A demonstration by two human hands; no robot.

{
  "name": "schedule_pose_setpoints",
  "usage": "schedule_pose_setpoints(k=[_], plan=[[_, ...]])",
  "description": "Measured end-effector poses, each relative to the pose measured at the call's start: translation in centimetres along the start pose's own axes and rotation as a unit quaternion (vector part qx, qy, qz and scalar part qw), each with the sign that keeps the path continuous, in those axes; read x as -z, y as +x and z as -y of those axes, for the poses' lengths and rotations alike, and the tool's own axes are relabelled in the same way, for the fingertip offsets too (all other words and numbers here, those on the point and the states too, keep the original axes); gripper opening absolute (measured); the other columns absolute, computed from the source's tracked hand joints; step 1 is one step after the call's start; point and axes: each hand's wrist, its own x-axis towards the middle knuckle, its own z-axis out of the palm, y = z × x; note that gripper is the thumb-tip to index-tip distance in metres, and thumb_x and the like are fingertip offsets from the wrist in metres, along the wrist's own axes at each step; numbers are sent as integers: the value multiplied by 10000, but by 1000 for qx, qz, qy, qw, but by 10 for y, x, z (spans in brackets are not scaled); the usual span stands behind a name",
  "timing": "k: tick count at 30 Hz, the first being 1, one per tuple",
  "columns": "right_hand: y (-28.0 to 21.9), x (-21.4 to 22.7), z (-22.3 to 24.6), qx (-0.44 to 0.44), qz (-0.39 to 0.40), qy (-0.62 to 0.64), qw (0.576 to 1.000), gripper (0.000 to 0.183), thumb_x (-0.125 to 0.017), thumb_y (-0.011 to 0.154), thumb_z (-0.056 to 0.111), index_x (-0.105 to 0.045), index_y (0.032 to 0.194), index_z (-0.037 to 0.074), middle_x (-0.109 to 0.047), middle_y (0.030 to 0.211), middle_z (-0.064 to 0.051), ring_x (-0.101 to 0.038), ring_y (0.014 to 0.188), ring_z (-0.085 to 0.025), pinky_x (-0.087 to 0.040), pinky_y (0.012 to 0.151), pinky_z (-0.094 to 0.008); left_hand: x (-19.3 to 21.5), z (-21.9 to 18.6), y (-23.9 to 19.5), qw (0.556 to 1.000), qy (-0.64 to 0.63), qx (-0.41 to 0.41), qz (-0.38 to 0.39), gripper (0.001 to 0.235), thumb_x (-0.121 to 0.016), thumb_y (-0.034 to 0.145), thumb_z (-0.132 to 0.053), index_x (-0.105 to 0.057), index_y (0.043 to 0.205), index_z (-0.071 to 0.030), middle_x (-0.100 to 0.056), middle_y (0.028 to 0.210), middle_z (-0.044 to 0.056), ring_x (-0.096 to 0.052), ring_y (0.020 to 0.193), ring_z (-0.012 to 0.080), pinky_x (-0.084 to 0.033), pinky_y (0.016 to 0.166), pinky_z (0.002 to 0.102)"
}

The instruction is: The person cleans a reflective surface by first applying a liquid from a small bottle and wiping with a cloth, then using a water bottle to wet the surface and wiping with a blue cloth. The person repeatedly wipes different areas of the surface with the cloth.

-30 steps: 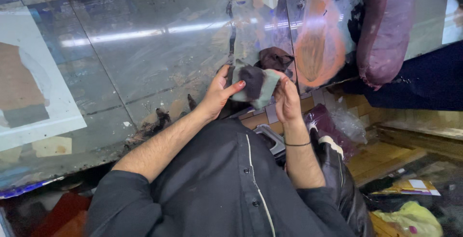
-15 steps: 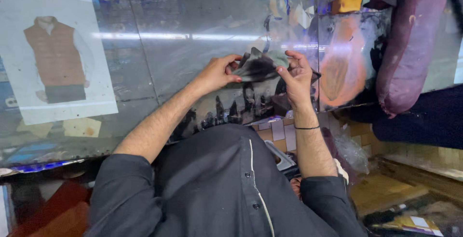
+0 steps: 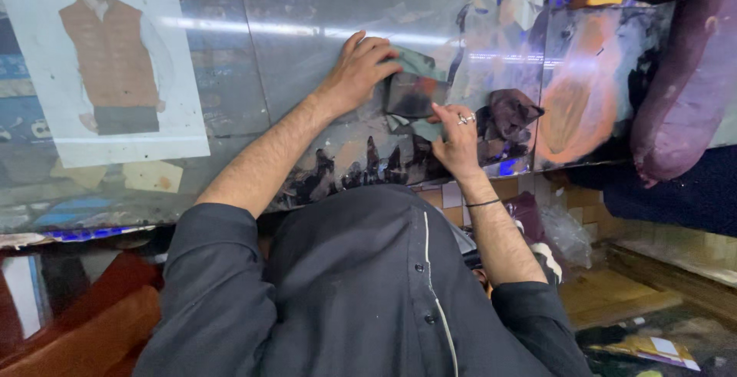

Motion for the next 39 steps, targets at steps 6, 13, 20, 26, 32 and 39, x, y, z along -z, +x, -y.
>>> schedule_pose_setpoints(k=[6,13,20,26,32,39], plan=[[-3,5,13,39,18,-92,995,508,-783,679,47,-714,1176,123,-646,1221,-74,-570,1210,-328,-422,1019,-498,14,-47,-40,992,-99,18,81,325,-715,938,-96,-730,1258,-148,-568,1335,70,-519,1277,265,-389,1055,435],[0,-1,3,54,21,-71,996,360,-773,753,8,-729,1092,121,-679,1254,-36,-615,1239,-290,-448,1045,-484,23,-56,-20,986,12,-79,145,316,-775,751,-226,-764,1066,-211,-518,1407,101,-444,1279,284,-338,1029,465],[-12,5,-2,63,25,-58,996,250,-796,820,35,-718,1042,119,-681,1309,-35,-597,1320,-278,-426,1125,-507,48,-31,-21,970,-35,-162,179,271,-794,747,-266,-715,966,-129,-566,1335,53,-479,1270,258,-371,1048,451],[-14,5,-4,54,50,-48,996,275,-783,789,21,-713,1036,119,-663,1343,-42,-567,1356,-287,-396,1174,-524,53,-38,-34,959,-77,-165,217,224,-795,836,-226,-654,985,-134,-630,1068,-8,-563,1116,211,-427,989,391],[-13,6,-10,48,29,9,998,233,-773,871,-16,-695,1069,78,-695,1301,-65,-615,1332,-303,-437,1169,-510,47,-53,-37,979,-146,-79,118,320,-765,802,-111,-708,1114,-73,-624,954,7,-574,957,205,-431,886,375],[-5,4,-6,-81,-34,97,991,174,-737,928,-27,-690,1091,13,-725,1209,-132,-692,1173,-328,-543,1028,-413,31,-57,-27,981,-184,55,24,128,-757,909,-95,-706,1026,-86,-613,923,27,-580,918,229,-441,876,395]])
